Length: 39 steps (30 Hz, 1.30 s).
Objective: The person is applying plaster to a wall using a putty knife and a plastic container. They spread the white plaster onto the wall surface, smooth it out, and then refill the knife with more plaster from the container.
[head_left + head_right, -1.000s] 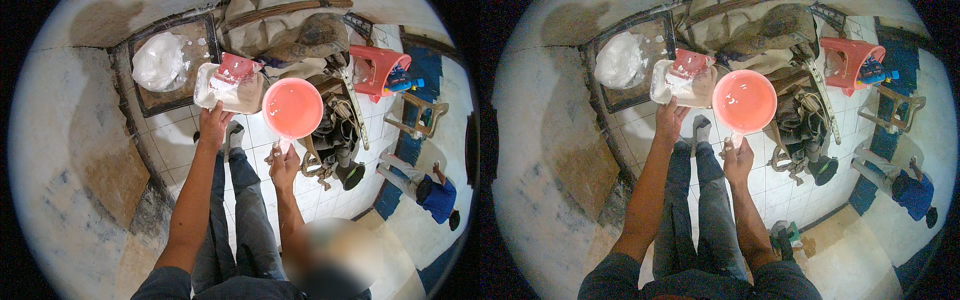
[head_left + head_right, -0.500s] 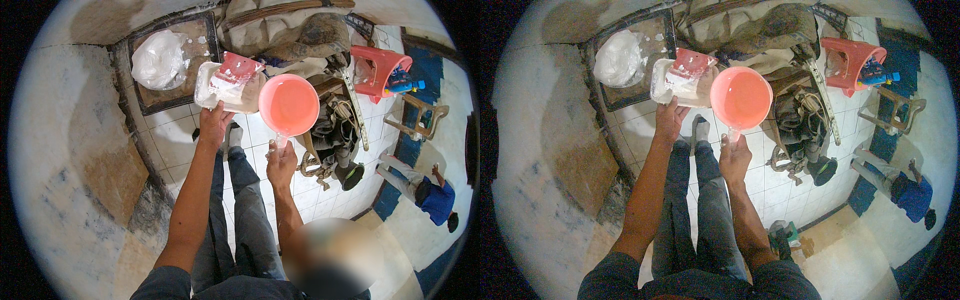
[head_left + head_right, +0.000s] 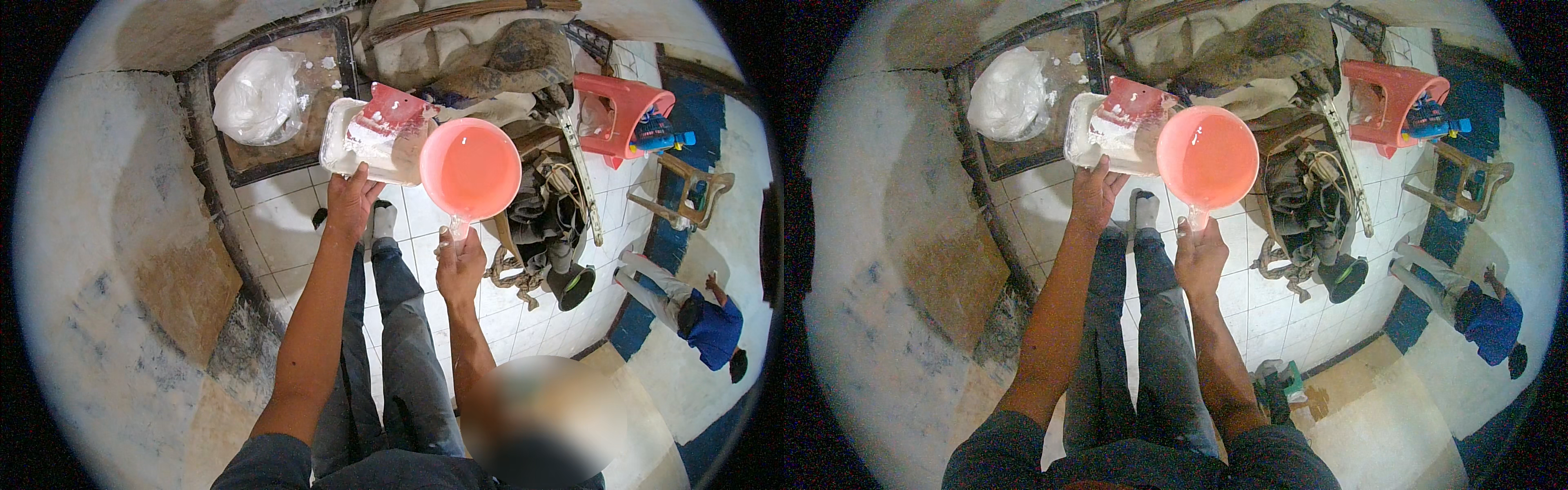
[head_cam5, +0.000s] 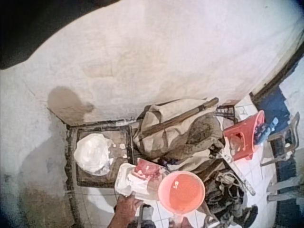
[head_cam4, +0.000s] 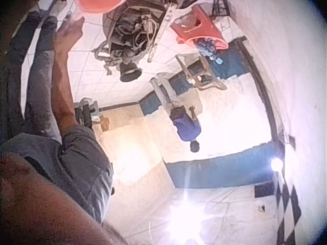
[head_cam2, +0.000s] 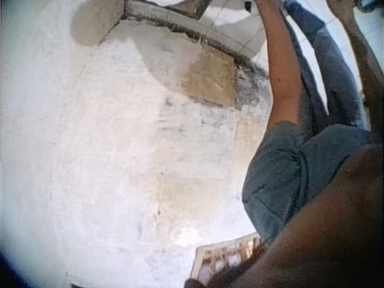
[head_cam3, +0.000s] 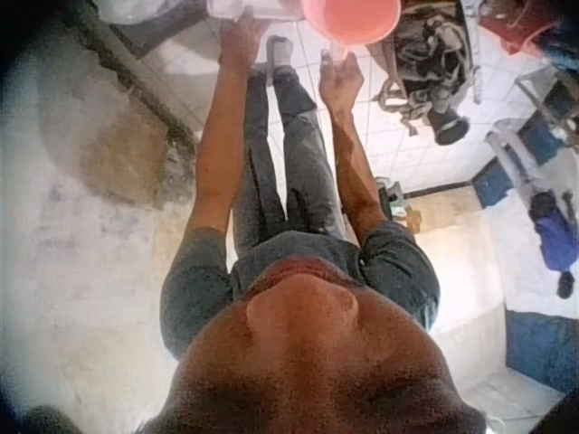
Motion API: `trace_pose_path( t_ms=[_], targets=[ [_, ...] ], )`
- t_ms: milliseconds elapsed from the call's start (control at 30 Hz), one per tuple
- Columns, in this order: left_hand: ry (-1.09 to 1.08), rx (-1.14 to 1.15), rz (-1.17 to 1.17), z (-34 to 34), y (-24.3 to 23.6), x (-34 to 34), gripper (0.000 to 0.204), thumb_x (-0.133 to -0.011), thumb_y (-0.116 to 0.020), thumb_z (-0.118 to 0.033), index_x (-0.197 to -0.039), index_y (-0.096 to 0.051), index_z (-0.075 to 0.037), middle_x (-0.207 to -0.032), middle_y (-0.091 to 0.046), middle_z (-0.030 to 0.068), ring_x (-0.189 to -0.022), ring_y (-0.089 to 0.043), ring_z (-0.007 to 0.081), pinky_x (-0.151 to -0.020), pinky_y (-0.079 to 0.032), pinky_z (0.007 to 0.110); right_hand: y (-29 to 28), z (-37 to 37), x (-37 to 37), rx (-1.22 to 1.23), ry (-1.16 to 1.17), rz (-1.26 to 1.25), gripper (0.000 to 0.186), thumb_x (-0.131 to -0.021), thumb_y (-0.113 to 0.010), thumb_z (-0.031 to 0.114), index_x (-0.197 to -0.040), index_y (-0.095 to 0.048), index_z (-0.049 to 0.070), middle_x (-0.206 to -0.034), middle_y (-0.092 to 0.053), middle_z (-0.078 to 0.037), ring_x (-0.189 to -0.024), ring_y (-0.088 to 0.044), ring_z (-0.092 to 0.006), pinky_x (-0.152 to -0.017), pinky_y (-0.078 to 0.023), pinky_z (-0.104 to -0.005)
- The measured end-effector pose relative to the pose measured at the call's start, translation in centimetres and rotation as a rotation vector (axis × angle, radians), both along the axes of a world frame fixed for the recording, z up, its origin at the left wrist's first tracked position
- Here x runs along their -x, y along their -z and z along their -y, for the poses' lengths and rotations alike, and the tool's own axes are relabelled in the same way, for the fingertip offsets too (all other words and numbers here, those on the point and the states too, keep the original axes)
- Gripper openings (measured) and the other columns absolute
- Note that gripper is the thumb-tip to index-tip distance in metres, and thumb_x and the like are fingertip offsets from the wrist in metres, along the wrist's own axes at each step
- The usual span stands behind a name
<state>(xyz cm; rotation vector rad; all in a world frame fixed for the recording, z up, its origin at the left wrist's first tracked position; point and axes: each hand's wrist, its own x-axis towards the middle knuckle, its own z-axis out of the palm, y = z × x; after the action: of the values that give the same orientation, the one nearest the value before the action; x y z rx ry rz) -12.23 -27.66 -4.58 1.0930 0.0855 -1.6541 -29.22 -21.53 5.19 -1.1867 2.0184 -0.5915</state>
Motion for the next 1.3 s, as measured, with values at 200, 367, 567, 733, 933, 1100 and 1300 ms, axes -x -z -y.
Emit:
trace_pose_path(
  t_ms=[200, 367, 567, 733, 933, 1100, 1300],
  targets=[
    [-0.021, -0.055, 0.049, 0.2, 0.0, 0.2, 0.049, -0.093, -0.058, -0.014, -0.136, -0.035, -0.008, -0.136, -0.048, 0.0143, -0.124, -0.051, 0.0304, -0.105, -0.041, 0.048, 1.2, 0.4, 1.3, -0.037, 0.319, 0.578, 0.018, -0.094, -0.058, 0.018, -0.088, -0.056, 0.001, -0.063, -0.05, -0.002, -0.053, -0.048, -0.009, -0.053, -0.047, -0.0275],
    [-0.019, 0.023, 0.05, 0.4, 0.5, -0.8, 0.045, -0.093, -0.057, -0.013, -0.134, -0.039, -0.008, -0.132, -0.052, 0.012, -0.119, -0.055, 0.0278, -0.101, -0.046, 0.045, 2.7, -0.3, 2.4, -0.044, 0.241, 0.534, 0.028, -0.092, -0.06, 0.026, -0.09, -0.058, -0.001, -0.062, -0.054, -0.002, -0.053, -0.052, -0.0091, -0.052, -0.048, -0.0252],
    [-0.032, -0.001, 0.037, 0.2, 0.9, -1.0, 0.044, -0.093, -0.059, -0.014, -0.133, -0.04, -0.009, -0.133, -0.052, 0.0105, -0.12, -0.055, 0.0266, -0.099, -0.047, 0.043, 1.7, -0.5, 1.4, -0.046, 0.165, 0.312, 0.022, -0.093, -0.06, 0.022, -0.087, -0.057, 0.0, -0.062, -0.053, -0.001, -0.054, -0.053, -0.0095, -0.053, -0.047, -0.0254],
    [-0.018, 0.012, 0.027, 0.6, 0.5, -1.0, 0.046, -0.093, -0.06, -0.014, -0.133, -0.039, -0.009, -0.132, -0.052, 0.0111, -0.12, -0.055, 0.0273, -0.099, -0.047, 0.044, 0.4, -0.1, 0.4, -0.011, 0.061, 0.151, 0.029, -0.093, -0.061, 0.028, -0.087, -0.057, -0.001, -0.064, -0.057, -0.007, -0.055, -0.057, -0.0125, -0.053, -0.047, -0.0279],
    [-0.013, 0.001, 0.027, 0.5, 0.5, -0.9, 0.05, -0.091, -0.063, -0.015, -0.133, -0.039, -0.008, -0.131, -0.053, 0.0123, -0.118, -0.056, 0.0276, -0.098, -0.048, 0.043, 0.1, 1.0, 0.0, 0.025, -0.066, -0.09, 0.031, -0.093, -0.06, 0.028, -0.088, -0.056, -0.002, -0.063, -0.058, -0.013, -0.055, -0.058, -0.0199, -0.054, -0.046, -0.033],
    [0.027, 0.006, 0.027, 0.4, 0.3, -1.0, 0.054, -0.093, -0.059, -0.015, -0.138, -0.03, -0.008, -0.136, -0.046, 0.0132, -0.123, -0.051, 0.0306, -0.103, -0.044, 0.047, 0.4, 1.0, 0.2, 0.01, -0.087, -0.165, 0.03, -0.092, -0.06, 0.027, -0.087, -0.056, -0.002, -0.063, -0.058, -0.013, -0.056, -0.057, -0.0186, -0.055, -0.045, -0.0327],
    [-0.01, -0.006, 0.029, 0.3, 0.7, -0.7, 0.049, -0.09, -0.064, -0.016, -0.132, -0.039, -0.008, -0.13, -0.054, 0.0115, -0.116, -0.058, 0.0257, -0.095, -0.05, 0.042, 2.2, 0.9, 1.8, -0.034, 0.144, 0.373, 0.024, -0.094, -0.057, 0.024, -0.087, -0.057, 0.001, -0.062, -0.053, -0.004, -0.052, -0.05, -0.0123, -0.051, -0.044, -0.0282]
  ],
)
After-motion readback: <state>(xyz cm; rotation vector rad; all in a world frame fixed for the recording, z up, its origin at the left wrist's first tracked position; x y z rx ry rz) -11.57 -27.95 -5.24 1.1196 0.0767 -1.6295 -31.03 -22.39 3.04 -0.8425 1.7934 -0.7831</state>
